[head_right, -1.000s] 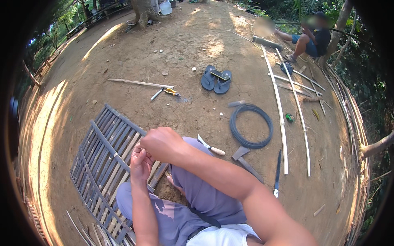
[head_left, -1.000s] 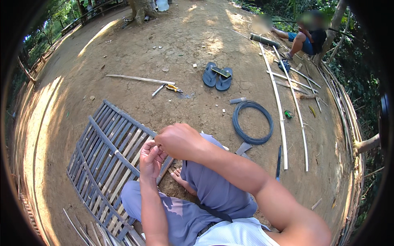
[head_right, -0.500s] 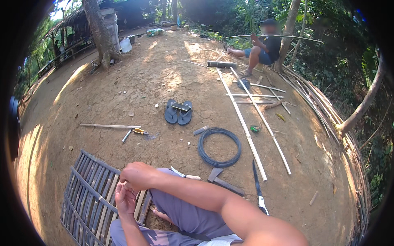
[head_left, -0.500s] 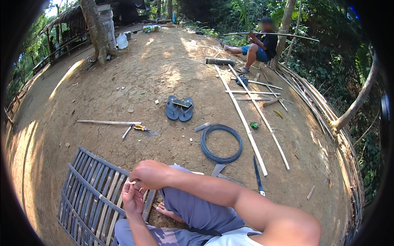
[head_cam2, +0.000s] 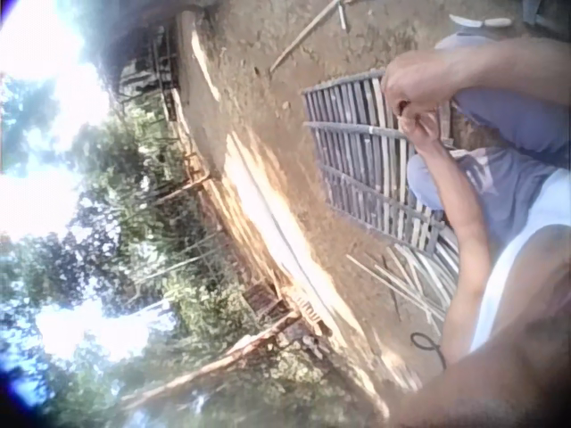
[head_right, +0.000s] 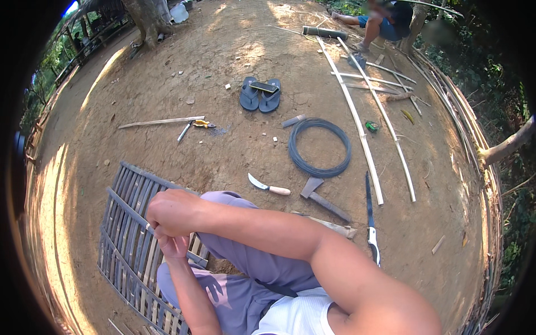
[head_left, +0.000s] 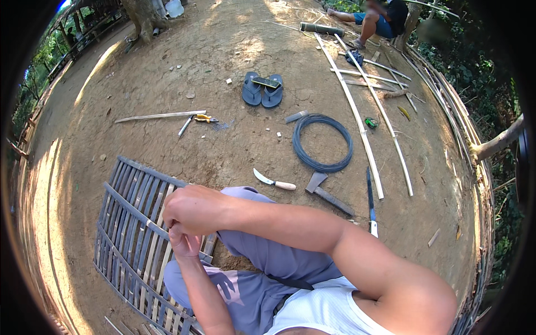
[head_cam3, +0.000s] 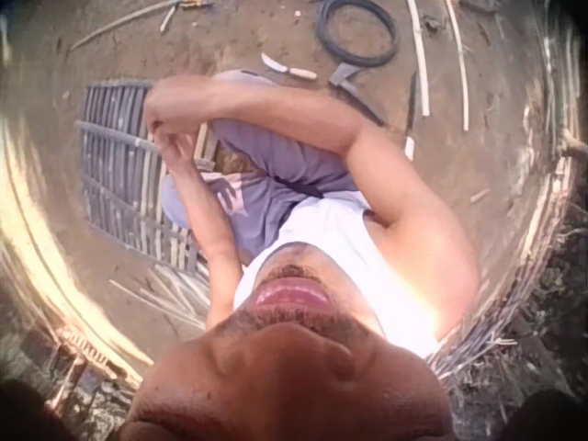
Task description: The person assembles a bamboo lattice by inserting thin bamboo strips through holes in thicker bamboo slats and securing them with wire using pliers.
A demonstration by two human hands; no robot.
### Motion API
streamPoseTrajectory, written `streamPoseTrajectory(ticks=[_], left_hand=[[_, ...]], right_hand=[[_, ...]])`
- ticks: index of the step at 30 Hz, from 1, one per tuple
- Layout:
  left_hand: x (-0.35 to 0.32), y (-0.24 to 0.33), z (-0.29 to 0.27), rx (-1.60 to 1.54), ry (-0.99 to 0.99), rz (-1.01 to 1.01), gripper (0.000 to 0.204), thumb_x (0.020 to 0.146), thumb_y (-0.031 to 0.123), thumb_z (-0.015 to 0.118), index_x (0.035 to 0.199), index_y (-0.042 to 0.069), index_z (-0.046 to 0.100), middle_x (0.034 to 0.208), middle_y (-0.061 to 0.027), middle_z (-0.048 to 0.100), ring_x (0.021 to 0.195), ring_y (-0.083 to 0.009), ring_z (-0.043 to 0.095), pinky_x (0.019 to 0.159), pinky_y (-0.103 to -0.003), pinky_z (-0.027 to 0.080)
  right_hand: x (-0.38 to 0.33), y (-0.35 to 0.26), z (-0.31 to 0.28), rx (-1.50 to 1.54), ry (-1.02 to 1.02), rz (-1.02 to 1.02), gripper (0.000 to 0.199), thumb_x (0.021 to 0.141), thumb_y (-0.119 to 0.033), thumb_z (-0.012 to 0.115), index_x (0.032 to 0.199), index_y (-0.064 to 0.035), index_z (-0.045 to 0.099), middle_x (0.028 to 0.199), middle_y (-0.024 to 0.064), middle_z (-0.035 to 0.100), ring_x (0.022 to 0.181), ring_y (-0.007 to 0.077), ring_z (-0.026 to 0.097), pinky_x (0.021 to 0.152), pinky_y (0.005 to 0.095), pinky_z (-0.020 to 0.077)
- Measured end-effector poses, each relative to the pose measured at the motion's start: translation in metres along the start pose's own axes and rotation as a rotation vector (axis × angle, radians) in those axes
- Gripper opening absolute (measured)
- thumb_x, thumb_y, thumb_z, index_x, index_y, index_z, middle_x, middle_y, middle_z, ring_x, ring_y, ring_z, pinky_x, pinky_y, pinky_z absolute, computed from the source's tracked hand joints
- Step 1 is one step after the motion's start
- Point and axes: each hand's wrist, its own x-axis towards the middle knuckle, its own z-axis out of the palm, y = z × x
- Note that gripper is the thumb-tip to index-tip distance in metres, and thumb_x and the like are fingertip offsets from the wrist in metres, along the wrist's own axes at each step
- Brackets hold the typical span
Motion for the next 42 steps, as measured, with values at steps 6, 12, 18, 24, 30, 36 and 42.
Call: streamPoseTrajectory(ticks=[6,12,18,24,30,36,42], left_hand=[[-0.007,0.005,0.008,0.07,0.055,0.015,0.059,0.087,0.016,0.073,0.141,0.012,0.048,0.139,-0.0073,0.057,0.128,-0.0253,0.057,0.108,-0.045,0.049],[0.012,-0.008,0.01,0.041,0.03,0.003,0.057,0.088,0.02,0.076,0.136,0.007,0.049,0.134,-0.0088,0.059,0.124,-0.0238,0.059,0.104,-0.042,0.052],[0.022,0.012,0.032,0.342,0.137,-0.025,0.041,0.096,0.022,0.07,0.129,0.005,0.053,0.122,-0.0071,0.064,0.109,-0.018,0.066,0.091,-0.037,0.059],[0.006,0.08,0.035,0.576,0.398,0.133,0.024,0.101,0.028,0.062,0.117,0.011,0.061,0.097,-0.0021,0.072,0.095,-0.014,0.069,0.077,-0.032,0.057],[-0.115,0.122,-0.081,0.577,0.752,0.169,0.033,0.1,0.037,0.064,0.119,0.01,0.062,0.098,-0.0034,0.071,0.098,-0.0149,0.068,0.082,-0.035,0.05],[-0.262,-0.017,-0.15,0.559,0.858,-0.248,0.034,0.101,0.016,0.053,0.129,0.001,0.066,0.119,-0.0066,0.071,0.102,-0.0153,0.065,0.092,-0.031,0.051],[-0.402,-0.192,-0.114,1.449,0.84,-0.055,0.036,0.096,0.029,0.058,0.127,0.013,0.068,0.115,-0.0161,0.072,0.099,-0.0364,0.07,0.089,-0.043,0.054]], right_hand=[[0.0,0.005,-0.002,-0.011,-0.018,-0.021,0.019,0.07,-0.019,0.072,0.083,-0.0049,0.075,0.088,0.0109,0.07,0.089,0.0334,0.068,0.076,0.0446,0.0543],[-0.01,0.013,-0.011,0.069,0.096,-0.098,0.018,0.073,-0.018,0.075,0.083,-0.0038,0.073,0.088,0.0123,0.07,0.089,0.0323,0.069,0.077,0.0448,0.0531],[-0.006,0.006,-0.018,0.169,0.067,0.029,0.02,0.08,-0.018,0.077,0.093,-0.0044,0.072,0.089,0.0129,0.071,0.084,0.0335,0.069,0.077,0.0441,0.0531],[-0.017,0.027,-0.024,-0.125,0.272,-0.189,0.017,0.085,-0.021,0.075,0.096,-0.0073,0.073,0.096,0.0107,0.071,0.103,0.0297,0.065,0.087,0.0414,0.0524],[0.012,0.008,-0.019,-0.17,0.15,-0.102,0.018,0.084,-0.021,0.077,0.094,-0.0069,0.074,0.093,0.0103,0.071,0.094,0.0294,0.066,0.081,0.0403,0.054],[-0.012,0.018,-0.032,-0.021,0.22,0.165,0.012,0.09,-0.003,0.071,0.1,0.003,0.073,0.09,0.0083,0.073,0.083,0.0152,0.068,0.075,0.0272,0.0529],[-0.008,0.054,-0.026,0.145,0.236,0.168,0.017,0.098,-0.012,0.068,0.105,0.0029,0.072,0.096,0.0065,0.073,0.087,0.011,0.065,0.079,0.0242,0.0524]])
